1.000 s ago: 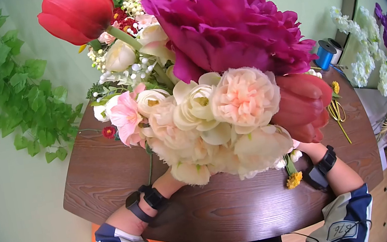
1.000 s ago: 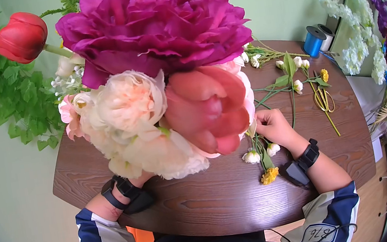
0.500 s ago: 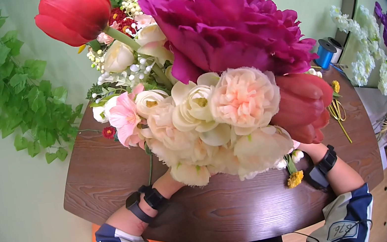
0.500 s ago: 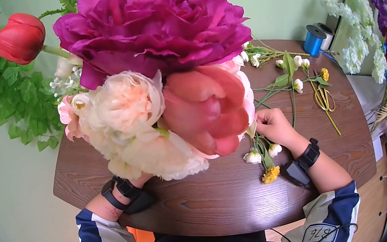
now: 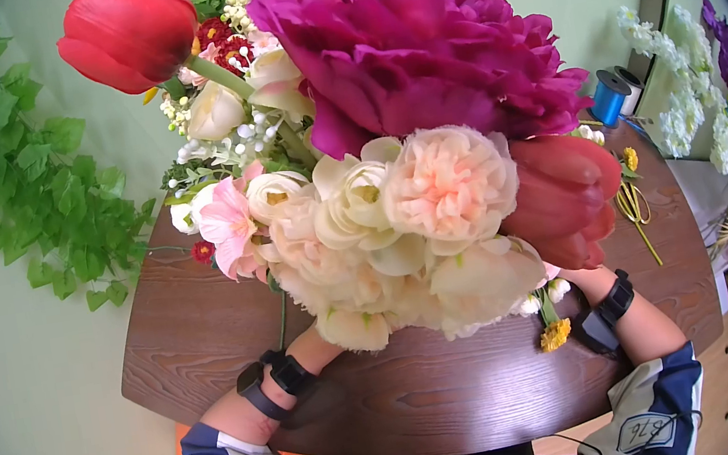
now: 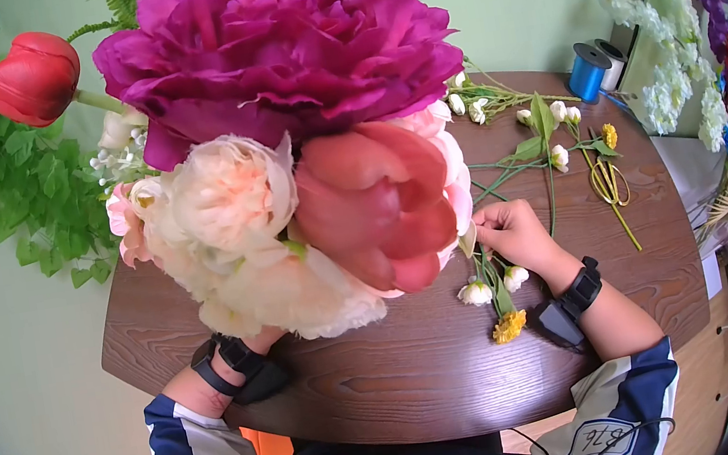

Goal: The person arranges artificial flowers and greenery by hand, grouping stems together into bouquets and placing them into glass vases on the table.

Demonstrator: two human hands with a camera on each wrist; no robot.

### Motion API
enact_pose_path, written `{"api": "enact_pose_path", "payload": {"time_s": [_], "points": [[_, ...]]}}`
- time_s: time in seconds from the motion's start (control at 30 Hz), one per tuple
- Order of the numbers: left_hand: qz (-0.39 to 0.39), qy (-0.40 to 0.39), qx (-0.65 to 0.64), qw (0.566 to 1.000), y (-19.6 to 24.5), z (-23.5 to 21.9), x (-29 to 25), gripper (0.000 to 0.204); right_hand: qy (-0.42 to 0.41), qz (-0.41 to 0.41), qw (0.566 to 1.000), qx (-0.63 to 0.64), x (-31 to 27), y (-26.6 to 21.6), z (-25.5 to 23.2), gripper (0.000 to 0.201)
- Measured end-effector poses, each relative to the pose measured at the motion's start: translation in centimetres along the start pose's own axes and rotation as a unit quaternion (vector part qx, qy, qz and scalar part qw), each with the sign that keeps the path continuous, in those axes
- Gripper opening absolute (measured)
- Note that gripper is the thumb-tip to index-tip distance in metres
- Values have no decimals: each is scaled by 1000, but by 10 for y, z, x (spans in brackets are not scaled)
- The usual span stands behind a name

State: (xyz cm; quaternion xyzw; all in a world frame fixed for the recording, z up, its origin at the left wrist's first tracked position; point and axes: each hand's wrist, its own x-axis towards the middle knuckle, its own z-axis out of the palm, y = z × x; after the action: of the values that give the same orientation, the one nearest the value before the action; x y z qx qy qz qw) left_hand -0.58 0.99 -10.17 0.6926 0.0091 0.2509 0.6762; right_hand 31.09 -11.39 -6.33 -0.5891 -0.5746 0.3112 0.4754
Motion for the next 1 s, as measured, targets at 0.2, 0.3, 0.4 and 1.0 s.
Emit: {"api": "enact_pose_path", "payload": {"time_s": [0.2,0.3,0.4,1.0], "points": [[13,8,29,999,7,3,1,43,1,-5,1000,-7,0,-3,0,10],[16,10,42,999,11,5,-3,43,-2,-3,1000,16,1,10,-1,10],[25,13,58,998,13,6,-1,44,-7,26,999,33,-1,-8,2,10],[65,33,143,987,35,15,4,45,5,-28,999,-26,3,6,1,8]]}}
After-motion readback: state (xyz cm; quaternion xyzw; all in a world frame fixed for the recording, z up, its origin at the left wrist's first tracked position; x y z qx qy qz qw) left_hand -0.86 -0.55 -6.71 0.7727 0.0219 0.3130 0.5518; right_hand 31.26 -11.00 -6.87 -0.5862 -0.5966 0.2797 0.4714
